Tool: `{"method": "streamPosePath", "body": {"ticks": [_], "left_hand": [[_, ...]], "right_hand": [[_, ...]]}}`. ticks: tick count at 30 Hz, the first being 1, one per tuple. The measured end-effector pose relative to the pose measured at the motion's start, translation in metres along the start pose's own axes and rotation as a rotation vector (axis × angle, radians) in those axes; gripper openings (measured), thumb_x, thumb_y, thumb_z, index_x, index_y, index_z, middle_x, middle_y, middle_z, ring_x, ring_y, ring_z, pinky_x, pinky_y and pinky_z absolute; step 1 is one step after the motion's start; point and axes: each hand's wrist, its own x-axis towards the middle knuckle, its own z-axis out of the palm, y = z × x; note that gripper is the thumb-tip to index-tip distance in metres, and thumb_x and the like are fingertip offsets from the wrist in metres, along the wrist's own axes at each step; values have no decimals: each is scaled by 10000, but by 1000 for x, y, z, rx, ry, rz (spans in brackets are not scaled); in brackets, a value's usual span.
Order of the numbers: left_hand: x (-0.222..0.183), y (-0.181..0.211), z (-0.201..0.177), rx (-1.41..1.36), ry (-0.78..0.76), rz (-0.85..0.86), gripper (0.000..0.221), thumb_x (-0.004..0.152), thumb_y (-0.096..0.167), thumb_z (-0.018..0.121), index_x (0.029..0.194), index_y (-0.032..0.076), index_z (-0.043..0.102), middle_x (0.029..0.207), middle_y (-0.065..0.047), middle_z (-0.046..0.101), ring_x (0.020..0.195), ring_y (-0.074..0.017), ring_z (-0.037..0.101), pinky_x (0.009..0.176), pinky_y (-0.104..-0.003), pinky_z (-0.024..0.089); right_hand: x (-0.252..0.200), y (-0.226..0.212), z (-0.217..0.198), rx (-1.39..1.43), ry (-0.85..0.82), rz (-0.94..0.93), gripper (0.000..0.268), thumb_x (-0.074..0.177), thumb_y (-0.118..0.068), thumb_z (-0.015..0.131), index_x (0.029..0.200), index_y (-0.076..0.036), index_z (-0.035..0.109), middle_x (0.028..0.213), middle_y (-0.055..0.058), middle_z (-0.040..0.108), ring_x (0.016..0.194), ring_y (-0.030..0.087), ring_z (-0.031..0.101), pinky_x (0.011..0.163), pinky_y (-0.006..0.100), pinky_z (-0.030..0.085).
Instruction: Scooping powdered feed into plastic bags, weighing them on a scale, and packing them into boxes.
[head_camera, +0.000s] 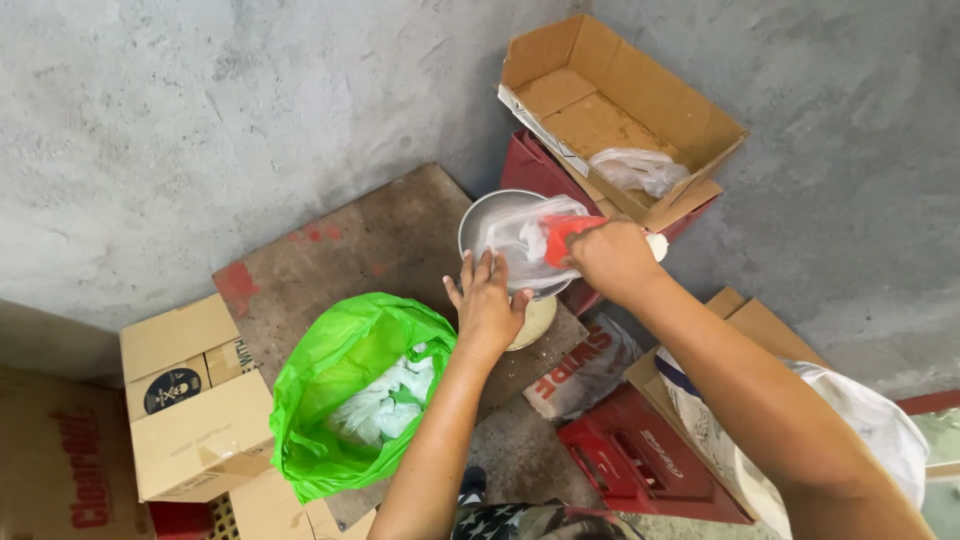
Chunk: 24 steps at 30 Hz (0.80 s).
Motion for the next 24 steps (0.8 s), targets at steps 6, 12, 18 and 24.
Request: {"method": "streamPosePath", "body": {"ticks": [6, 12, 18, 24], "left_hand": [[-6, 5, -6, -31, -13, 6, 776, 853, 409, 753, 1458, -1, 491, 1575, -173, 405, 1512, -405, 232, 1147, -746, 109], [-27, 31, -9, -81, 158, 75, 787, 834, 350, 782, 1477, 13, 479, 1610, -267, 307, 1517, -454, 215, 1147, -727, 141], [-58, 120, 16, -176, 193, 291, 801, 902, 315, 760, 1563, 37, 404, 1686, -245, 224, 1583, -450, 167, 1202, -721, 128], [-93, 205, 84, -228, -49, 447, 794, 936, 369, 730, 1574, 37, 395, 1701, -229, 229, 1593, -432, 164, 1214, -718, 120]], "right_hand": [[-17, -3, -50, 7, 1, 162, 377, 854, -482, 705, 766, -115, 701, 649, 108, 697, 609, 317, 703, 533, 456, 538], [-105, -7, -44, 316, 221, 593, 428, 882, -504, 766, 781, -89, 745, 676, 151, 681, 618, 357, 666, 554, 458, 525], [-243, 1, -49, 1068, 256, 1114, 224, 939, -266, 765, 924, -43, 784, 621, -16, 633, 564, 25, 506, 511, 283, 429], [-387, 15, -76, 1037, 405, 1269, 238, 975, -276, 728, 977, -41, 765, 693, -66, 672, 604, -4, 544, 542, 226, 446]]}}
